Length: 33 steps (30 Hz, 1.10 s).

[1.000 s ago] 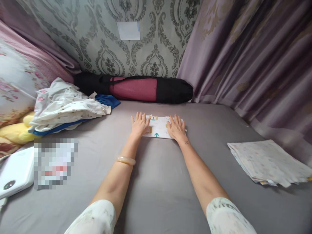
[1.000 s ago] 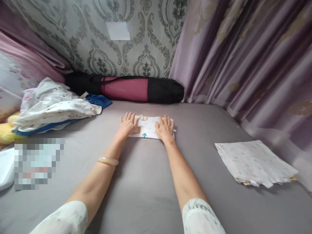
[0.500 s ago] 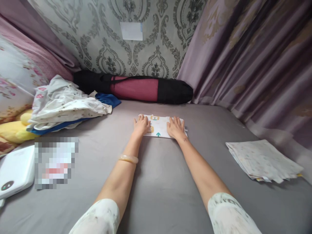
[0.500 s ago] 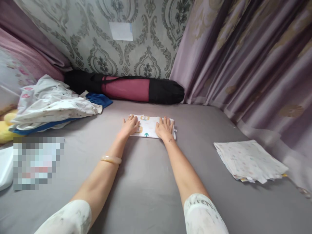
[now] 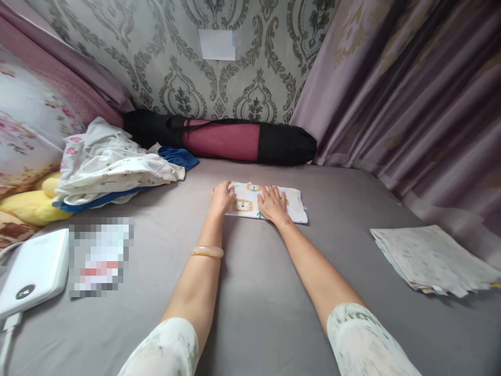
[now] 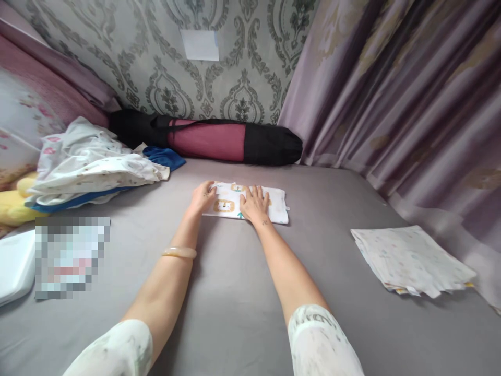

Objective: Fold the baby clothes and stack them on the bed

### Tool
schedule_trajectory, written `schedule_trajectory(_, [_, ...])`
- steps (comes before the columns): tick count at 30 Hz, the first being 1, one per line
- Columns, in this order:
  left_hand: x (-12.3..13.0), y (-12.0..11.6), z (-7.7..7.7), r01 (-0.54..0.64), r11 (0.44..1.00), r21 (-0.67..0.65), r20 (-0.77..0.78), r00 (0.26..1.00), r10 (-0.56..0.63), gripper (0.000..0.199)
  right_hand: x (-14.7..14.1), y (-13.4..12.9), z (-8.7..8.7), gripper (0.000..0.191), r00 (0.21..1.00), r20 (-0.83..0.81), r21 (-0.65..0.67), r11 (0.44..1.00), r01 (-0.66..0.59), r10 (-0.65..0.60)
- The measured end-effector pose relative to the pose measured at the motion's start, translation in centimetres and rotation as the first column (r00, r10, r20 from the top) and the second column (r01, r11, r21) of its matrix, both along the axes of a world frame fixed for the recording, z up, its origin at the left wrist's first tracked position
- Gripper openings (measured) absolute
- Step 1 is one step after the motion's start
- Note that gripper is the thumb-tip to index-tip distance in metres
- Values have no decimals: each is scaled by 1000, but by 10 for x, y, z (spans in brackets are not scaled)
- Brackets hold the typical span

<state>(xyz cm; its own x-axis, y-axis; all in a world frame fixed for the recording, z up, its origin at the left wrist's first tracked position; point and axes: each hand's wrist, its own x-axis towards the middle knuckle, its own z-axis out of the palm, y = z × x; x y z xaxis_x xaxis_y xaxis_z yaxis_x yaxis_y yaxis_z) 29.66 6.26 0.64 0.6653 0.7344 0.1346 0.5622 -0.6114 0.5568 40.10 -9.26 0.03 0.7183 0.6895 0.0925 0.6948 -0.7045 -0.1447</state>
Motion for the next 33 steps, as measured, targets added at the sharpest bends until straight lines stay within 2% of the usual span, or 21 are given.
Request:
schedule_trajectory(3, [0, 2, 0, -13, 1000, -17, 23, 1000, 13, 41, -2, 4, 7, 56, 999, -32, -12, 1000, 11, -12])
schedule_trajectory(7, [0, 6, 0, -32, 999, -31, 49, 998, 33, 41, -12, 19, 12, 56, 999, -28, 35, 999, -19, 20])
schedule_trajectory(11, [-2, 9, 1, -49, 996, -71, 52, 997, 53, 41, -23, 31, 4, 57, 999, -28, 30, 999, -43, 44])
schedule_trajectory(15, [-5, 10, 3, -65, 991, -118, 49, 996, 71, 42, -24, 31, -3, 57, 999, -10, 9, 999, -35, 35])
schedule_trajectory(20, [-5, 11, 5, -83, 983, -167, 76, 992, 96, 42, -25, 33, 5, 56, 998, -51, 3, 1000, -27, 28])
schedule_trajectory(24, [-5, 13, 4, -89, 979, -183, 118, 987, 112, 41, -33, 46, 10, 56, 997, -34, 36, 997, -61, 63])
schedule_trajectory(28, [-6, 16, 1, -98, 971, -220, 153, 979, 134, 40, -41, 57, 4, 58, 994, -62, 48, 995, -87, 90])
schedule_trajectory(33, [-6, 20, -2, -104, 968, -229, 187, 971, 148, 38, -41, 57, -2, 58, 995, -60, 50, 995, -81, 84])
